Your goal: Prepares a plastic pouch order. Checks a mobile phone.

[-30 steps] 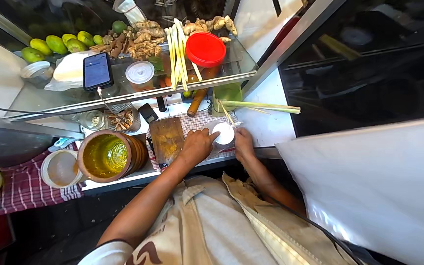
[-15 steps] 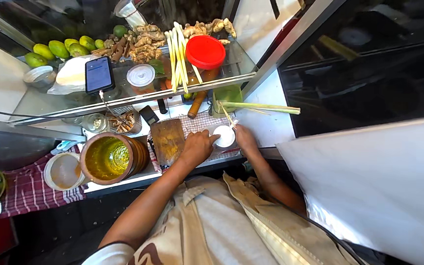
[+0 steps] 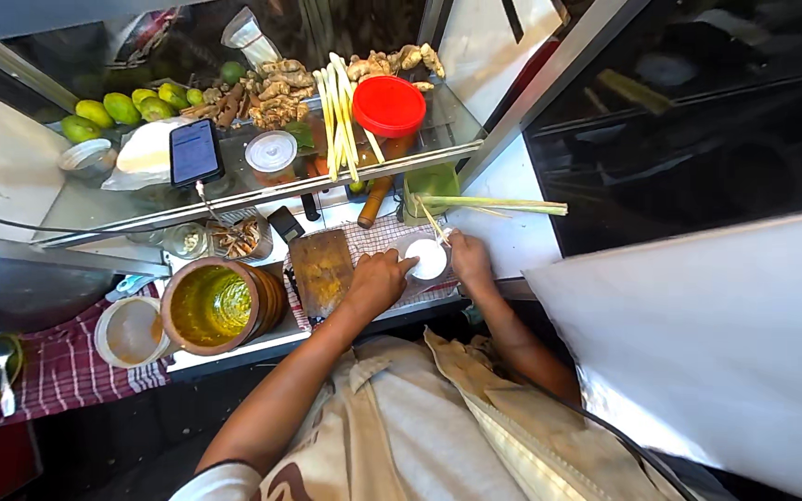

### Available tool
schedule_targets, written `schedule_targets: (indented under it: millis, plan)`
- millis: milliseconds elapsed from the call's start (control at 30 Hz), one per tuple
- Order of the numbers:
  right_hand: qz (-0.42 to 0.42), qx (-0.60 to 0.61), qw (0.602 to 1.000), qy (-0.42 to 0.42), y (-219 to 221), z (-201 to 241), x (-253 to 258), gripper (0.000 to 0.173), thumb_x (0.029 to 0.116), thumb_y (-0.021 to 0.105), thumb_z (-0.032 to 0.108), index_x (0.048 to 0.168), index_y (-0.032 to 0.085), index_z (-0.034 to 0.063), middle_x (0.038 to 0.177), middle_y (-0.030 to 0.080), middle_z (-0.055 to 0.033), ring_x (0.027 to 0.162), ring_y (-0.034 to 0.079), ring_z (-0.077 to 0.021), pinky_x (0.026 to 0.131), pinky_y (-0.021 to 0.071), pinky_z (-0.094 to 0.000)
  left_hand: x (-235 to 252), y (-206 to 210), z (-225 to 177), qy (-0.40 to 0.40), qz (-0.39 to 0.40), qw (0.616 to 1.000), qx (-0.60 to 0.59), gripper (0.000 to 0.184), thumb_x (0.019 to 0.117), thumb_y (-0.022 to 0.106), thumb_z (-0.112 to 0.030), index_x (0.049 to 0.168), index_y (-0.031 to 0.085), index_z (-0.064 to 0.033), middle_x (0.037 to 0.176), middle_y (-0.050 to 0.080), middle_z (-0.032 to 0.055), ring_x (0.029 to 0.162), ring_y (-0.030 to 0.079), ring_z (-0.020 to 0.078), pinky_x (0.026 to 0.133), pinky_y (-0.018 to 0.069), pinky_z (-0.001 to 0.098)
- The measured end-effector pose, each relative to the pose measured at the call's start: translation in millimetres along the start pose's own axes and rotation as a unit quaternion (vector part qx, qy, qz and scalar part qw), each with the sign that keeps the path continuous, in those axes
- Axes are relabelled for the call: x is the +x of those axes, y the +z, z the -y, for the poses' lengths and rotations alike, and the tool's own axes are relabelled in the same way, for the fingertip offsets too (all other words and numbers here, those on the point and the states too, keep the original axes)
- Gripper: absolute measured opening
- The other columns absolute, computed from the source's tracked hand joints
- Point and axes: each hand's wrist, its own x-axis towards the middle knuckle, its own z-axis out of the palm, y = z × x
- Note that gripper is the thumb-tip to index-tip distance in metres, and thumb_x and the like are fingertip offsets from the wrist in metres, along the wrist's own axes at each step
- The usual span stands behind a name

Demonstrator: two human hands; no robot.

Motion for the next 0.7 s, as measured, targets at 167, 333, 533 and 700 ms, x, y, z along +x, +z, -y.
schedule_targets:
  millis: [167, 333, 533, 700]
  plan:
    - [0.046, -0.029, 0.998, -0.02, -1, -6, 7, 0.021, 0.1037, 0.054, 0.006, 0.117, 0.067, -0.0036, 0.11, 0.07, -0.022, 0.101, 0.068, -0.0333, 0.092, 0.0526, -0.0528, 0, 1, 2, 0.002, 0.001, 1.0, -0.001, 0.044, 0.0952, 0.06, -0.016, 0.137, 0.066, -0.0276, 0.097, 0.066, 0.0114, 0.087, 0.066, 0.0294, 0.071, 0.0499, 0.048]
    - [0.084, -0.118, 0.989, -0.037, -6, 4, 3, 0.014, 0.0975, 0.065, 0.005, 0.106, 0.072, -0.004, 0.104, 0.07, -0.0271, 0.099, 0.068, -0.0428, 0.087, 0.0512, -0.0619, -2, 0, 2, 0.006, -0.006, 1.0, -0.006, 0.042, 0.0948, 0.06, -0.015, 0.134, 0.069, -0.0267, 0.098, 0.067, 0.0116, 0.088, 0.066, 0.0293, 0.073, 0.0501, 0.0486]
    - [0.078, -0.185, 0.978, -0.054, -2, 6, 0, 0.018, 0.0981, 0.065, 0.006, 0.109, 0.069, -0.0072, 0.11, 0.069, -0.03, 0.106, 0.067, -0.0473, 0.093, 0.051, -0.0633, -5, -1, 4, 0.016, -0.014, 1.0, -0.014, 0.041, 0.0947, 0.06, -0.014, 0.133, 0.07, -0.0254, 0.098, 0.067, 0.0119, 0.089, 0.066, 0.03, 0.073, 0.0503, 0.0492]
    - [-0.018, -0.166, 0.981, -0.097, -1, 3, -1, 0.02, 0.1025, 0.054, 0.009, 0.1, 0.068, -0.0039, 0.091, 0.069, -0.0251, 0.086, 0.07, -0.0429, 0.074, 0.0548, -0.0616, -3, 0, 5, 0.018, -0.004, 1.0, -0.005, 0.041, 0.0958, 0.059, -0.017, 0.134, 0.068, -0.0264, 0.1, 0.067, 0.0109, 0.09, 0.066, 0.0291, 0.074, 0.0501, 0.0484]
